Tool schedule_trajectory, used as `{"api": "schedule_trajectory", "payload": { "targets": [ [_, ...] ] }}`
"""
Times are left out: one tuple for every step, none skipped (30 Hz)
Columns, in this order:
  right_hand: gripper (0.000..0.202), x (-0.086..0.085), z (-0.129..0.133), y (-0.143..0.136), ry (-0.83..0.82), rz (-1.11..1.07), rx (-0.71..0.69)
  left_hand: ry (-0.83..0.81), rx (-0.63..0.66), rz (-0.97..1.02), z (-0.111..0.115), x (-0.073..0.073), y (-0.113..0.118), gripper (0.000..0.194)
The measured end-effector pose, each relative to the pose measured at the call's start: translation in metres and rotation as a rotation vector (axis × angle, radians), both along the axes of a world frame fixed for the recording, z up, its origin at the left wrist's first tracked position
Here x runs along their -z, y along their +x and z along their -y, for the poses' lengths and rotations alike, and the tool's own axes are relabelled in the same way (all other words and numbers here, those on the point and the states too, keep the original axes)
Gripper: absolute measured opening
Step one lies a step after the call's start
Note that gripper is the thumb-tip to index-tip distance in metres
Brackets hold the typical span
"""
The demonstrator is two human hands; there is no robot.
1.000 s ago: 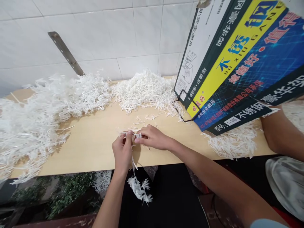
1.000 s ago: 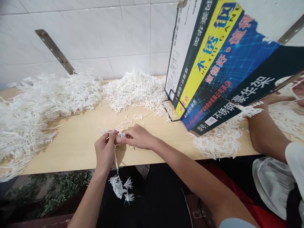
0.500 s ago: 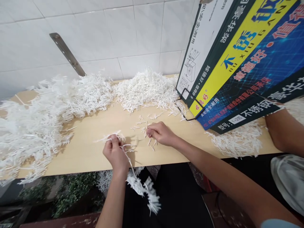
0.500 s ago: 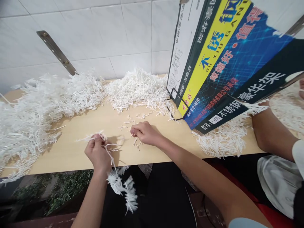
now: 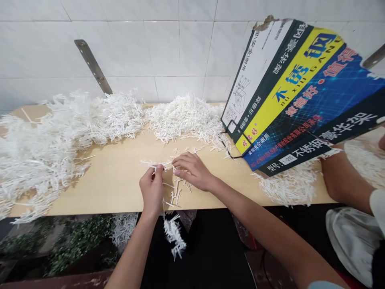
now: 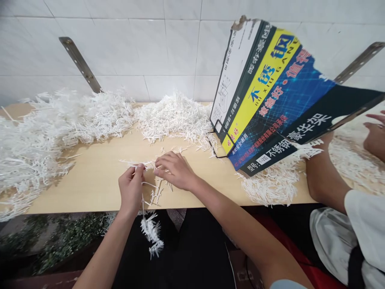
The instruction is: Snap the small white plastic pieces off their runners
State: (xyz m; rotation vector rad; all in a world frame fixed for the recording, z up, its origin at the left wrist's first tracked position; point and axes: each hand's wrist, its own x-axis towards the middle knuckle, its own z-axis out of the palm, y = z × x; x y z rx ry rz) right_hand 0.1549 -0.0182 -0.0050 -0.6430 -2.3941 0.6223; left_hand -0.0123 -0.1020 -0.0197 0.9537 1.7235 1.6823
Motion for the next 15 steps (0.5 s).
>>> {"api": "schedule_trajectory", "payload": {
  "targets": [
    [0.032, 0.0, 0.0, -0.001, 0.007, 0.003, -0.024, -0.007, 0.031, -0.027, 0.0, 0.001, 0.0, 0.042],
    [0.029, 0.001, 0.0, -0.003, 0.012, 0.002, -0.038, -0.006, 0.059, -0.046, 0.0, 0.002, 0.0, 0.041],
    [0.027, 0.002, -0.001, -0.004, 0.013, -0.001, -0.038, 0.001, 0.082, -0.058, 0.0, 0.003, -0.001, 0.04],
    [0.025, 0.004, -0.002, -0.005, 0.013, -0.005, -0.029, 0.011, 0.1, -0.064, -0.001, 0.004, -0.002, 0.039],
    [0.024, 0.006, -0.004, -0.005, 0.014, -0.011, -0.011, 0.025, 0.101, -0.055, -0.001, 0.005, -0.003, 0.037],
    [0.024, 0.007, -0.005, -0.005, 0.01, -0.022, 0.02, 0.048, 0.076, -0.019, -0.001, 0.005, -0.005, 0.035],
    [0.024, 0.008, -0.007, -0.004, 0.0, -0.045, 0.067, 0.08, 0.026, 0.045, -0.001, 0.006, -0.006, 0.034],
    [0.026, 0.009, -0.009, -0.002, -0.015, -0.079, 0.13, 0.119, -0.039, 0.13, -0.002, 0.006, -0.007, 0.033],
    [0.028, 0.01, -0.011, -0.001, -0.038, -0.121, 0.201, 0.153, -0.104, 0.218, -0.002, 0.006, -0.008, 0.033],
    [0.031, 0.009, -0.012, 0.001, -0.062, -0.161, 0.268, 0.175, -0.15, 0.287, -0.002, 0.005, -0.008, 0.034],
    [0.032, 0.008, -0.012, 0.002, -0.078, -0.187, 0.319, 0.181, -0.164, 0.326, -0.002, 0.004, -0.008, 0.034],
    [0.031, 0.007, -0.011, 0.003, -0.078, -0.185, 0.342, 0.172, -0.15, 0.337, -0.002, 0.003, -0.008, 0.034],
    [0.029, 0.005, -0.008, 0.004, -0.058, -0.152, 0.336, 0.161, -0.133, 0.334, -0.002, 0.002, -0.007, 0.034],
    [0.029, 0.003, -0.004, 0.004, -0.022, -0.089, 0.304, 0.156, -0.129, 0.335, -0.003, 0.0, -0.006, 0.033],
    [0.034, 0.001, 0.0, 0.002, 0.025, -0.008, 0.253, 0.16, -0.137, 0.348, -0.003, -0.001, -0.005, 0.032]
  ]
}}
